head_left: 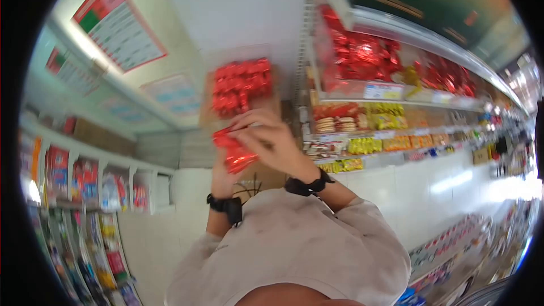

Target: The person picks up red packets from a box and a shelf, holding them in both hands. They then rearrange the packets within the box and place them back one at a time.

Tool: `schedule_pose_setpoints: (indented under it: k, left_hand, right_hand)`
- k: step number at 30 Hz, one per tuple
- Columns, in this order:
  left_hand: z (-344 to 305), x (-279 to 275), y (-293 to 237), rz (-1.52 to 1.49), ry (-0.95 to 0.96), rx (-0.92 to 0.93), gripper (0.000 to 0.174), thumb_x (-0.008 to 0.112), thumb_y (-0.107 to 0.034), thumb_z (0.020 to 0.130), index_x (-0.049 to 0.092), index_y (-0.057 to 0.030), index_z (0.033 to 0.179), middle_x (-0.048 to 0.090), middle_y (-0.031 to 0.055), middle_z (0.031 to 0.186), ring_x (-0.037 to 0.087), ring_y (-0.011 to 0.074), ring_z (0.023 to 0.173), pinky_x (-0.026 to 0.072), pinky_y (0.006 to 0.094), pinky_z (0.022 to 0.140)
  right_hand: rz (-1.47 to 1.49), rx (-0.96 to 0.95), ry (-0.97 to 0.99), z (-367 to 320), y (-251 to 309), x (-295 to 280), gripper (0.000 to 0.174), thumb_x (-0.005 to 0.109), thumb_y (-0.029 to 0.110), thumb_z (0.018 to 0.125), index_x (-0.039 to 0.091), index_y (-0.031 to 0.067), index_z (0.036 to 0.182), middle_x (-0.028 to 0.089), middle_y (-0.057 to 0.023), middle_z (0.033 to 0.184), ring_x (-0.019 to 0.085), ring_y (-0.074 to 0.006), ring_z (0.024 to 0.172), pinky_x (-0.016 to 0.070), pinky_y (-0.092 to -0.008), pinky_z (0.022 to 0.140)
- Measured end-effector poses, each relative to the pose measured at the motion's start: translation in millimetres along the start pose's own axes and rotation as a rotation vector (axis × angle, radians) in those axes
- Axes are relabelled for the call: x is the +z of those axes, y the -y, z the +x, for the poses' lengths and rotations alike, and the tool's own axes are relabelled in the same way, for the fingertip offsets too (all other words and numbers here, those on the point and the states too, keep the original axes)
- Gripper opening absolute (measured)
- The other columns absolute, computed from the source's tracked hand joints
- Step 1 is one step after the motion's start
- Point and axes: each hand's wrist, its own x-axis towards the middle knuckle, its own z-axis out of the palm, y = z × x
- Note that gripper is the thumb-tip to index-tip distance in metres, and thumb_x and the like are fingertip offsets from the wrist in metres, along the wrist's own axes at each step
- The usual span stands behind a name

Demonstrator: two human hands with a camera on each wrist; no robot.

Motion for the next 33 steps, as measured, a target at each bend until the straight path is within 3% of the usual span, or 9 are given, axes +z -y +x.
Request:
schedule_pose_setpoints:
  k: [2, 6, 10, 14, 16, 18, 21, 27, 33]
  left_hand:
    - [5, -27, 3, -0.159, -0.155, 0.009, 0.061, 0.047, -0.047, 0.104, 0.038, -0.0081, 0.150, 0.051, 0.0132, 0.145, 0.054, 0.0291, 0.129, 0.0491, 0.0470, 0.107]
    - [5, -6, -2, -0.060, -0.074, 0.119, 0.061, 0.048, -0.047, 0.104, 0.039, -0.0089, 0.150, 0.053, 0.0137, 0.142, 0.053, 0.0301, 0.130, 0.0473, 0.0477, 0.108]
    - [14, 1, -19, -0.083, 0.229, 0.125, 0.063, 0.051, -0.048, 0.102, 0.038, -0.0101, 0.151, 0.055, 0.0136, 0.138, 0.054, 0.0334, 0.126, 0.0466, 0.0524, 0.106]
    - [3, 23, -25, -0.032, 0.090, 0.155, 0.060, 0.059, -0.043, 0.098, 0.043, -0.0143, 0.148, 0.058, 0.0141, 0.128, 0.057, 0.0306, 0.106, 0.0483, 0.0475, 0.095]
    - [-5, 34, -25, 0.092, -0.078, 0.190, 0.061, 0.063, -0.041, 0.096, 0.044, -0.0136, 0.147, 0.059, 0.0150, 0.128, 0.058, 0.0296, 0.103, 0.0484, 0.0454, 0.093]
    - [-11, 28, -23, 0.199, -0.133, 0.201, 0.064, 0.061, -0.042, 0.097, 0.041, -0.0094, 0.148, 0.055, 0.0159, 0.135, 0.056, 0.0320, 0.115, 0.0472, 0.0492, 0.100]
    - [-5, 14, -26, 0.126, 0.000, 0.165, 0.068, 0.053, -0.044, 0.103, 0.032, -0.0008, 0.151, 0.044, 0.0172, 0.149, 0.046, 0.0342, 0.137, 0.0425, 0.0557, 0.111]
    - [-10, 34, -28, 0.498, 0.117, 0.239, 0.064, 0.060, -0.033, 0.100, 0.034, -0.0055, 0.152, 0.050, 0.0144, 0.145, 0.054, 0.0303, 0.130, 0.0496, 0.0463, 0.106]
    - [-4, 50, -27, 0.326, 0.080, 0.132, 0.078, 0.077, -0.032, 0.083, 0.041, -0.0014, 0.145, 0.053, 0.0112, 0.138, 0.054, 0.0231, 0.128, 0.0482, 0.0398, 0.106]
  right_hand:
    - [-0.003, -0.049, -0.005, 2, 9, 7, 0.020, 0.074, 0.009, 0.086, 0.073, 0.0042, 0.105, 0.068, -0.0090, 0.113, 0.063, -0.0287, 0.109, 0.0504, -0.0410, 0.093]
    - [0.043, -0.066, 0.036, 3, 24, -12, 0.032, 0.072, 0.006, 0.087, 0.069, 0.0039, 0.119, 0.065, -0.0128, 0.127, 0.056, -0.0309, 0.127, 0.0460, -0.0439, 0.104]
    - [-0.123, -0.035, -0.126, 15, 39, -71, 0.027, 0.068, 0.007, 0.089, 0.069, 0.0034, 0.115, 0.067, -0.0134, 0.118, 0.064, -0.0309, 0.110, 0.0505, -0.0409, 0.096]
    - [-0.486, 0.171, -0.547, 29, 21, -153, 0.014, 0.064, 0.006, 0.090, 0.069, 0.0008, 0.102, 0.070, -0.0157, 0.096, 0.066, -0.0323, 0.092, 0.0510, -0.0405, 0.085]
    - [-1.069, 0.097, -0.502, 33, -13, -201, 0.026, 0.070, 0.014, 0.087, 0.066, -0.0004, 0.108, 0.070, -0.0189, 0.099, 0.065, -0.0394, 0.094, 0.0506, -0.0471, 0.087]
    - [-1.143, 0.345, -0.406, 27, -44, -230, 0.039, 0.074, 0.018, 0.084, 0.062, -0.0015, 0.115, 0.070, -0.0205, 0.100, 0.064, -0.0429, 0.099, 0.0497, -0.0505, 0.088]
    - [-1.151, 0.514, -0.269, 42, -54, -248, 0.054, 0.078, 0.019, 0.080, 0.056, -0.0015, 0.125, 0.068, -0.0223, 0.107, 0.062, -0.0449, 0.105, 0.0490, -0.0525, 0.091]
    - [-1.099, 0.453, -0.139, 37, -85, -262, 0.070, 0.082, 0.015, 0.071, 0.054, 0.0042, 0.134, 0.059, -0.0239, 0.130, 0.059, -0.0456, 0.114, 0.0491, -0.0511, 0.098]
    - [-1.135, 0.530, 0.004, 38, -94, -272, 0.074, 0.081, 0.018, 0.073, 0.052, 0.0042, 0.139, 0.057, -0.0254, 0.134, 0.055, -0.0422, 0.125, 0.0487, -0.0478, 0.103]
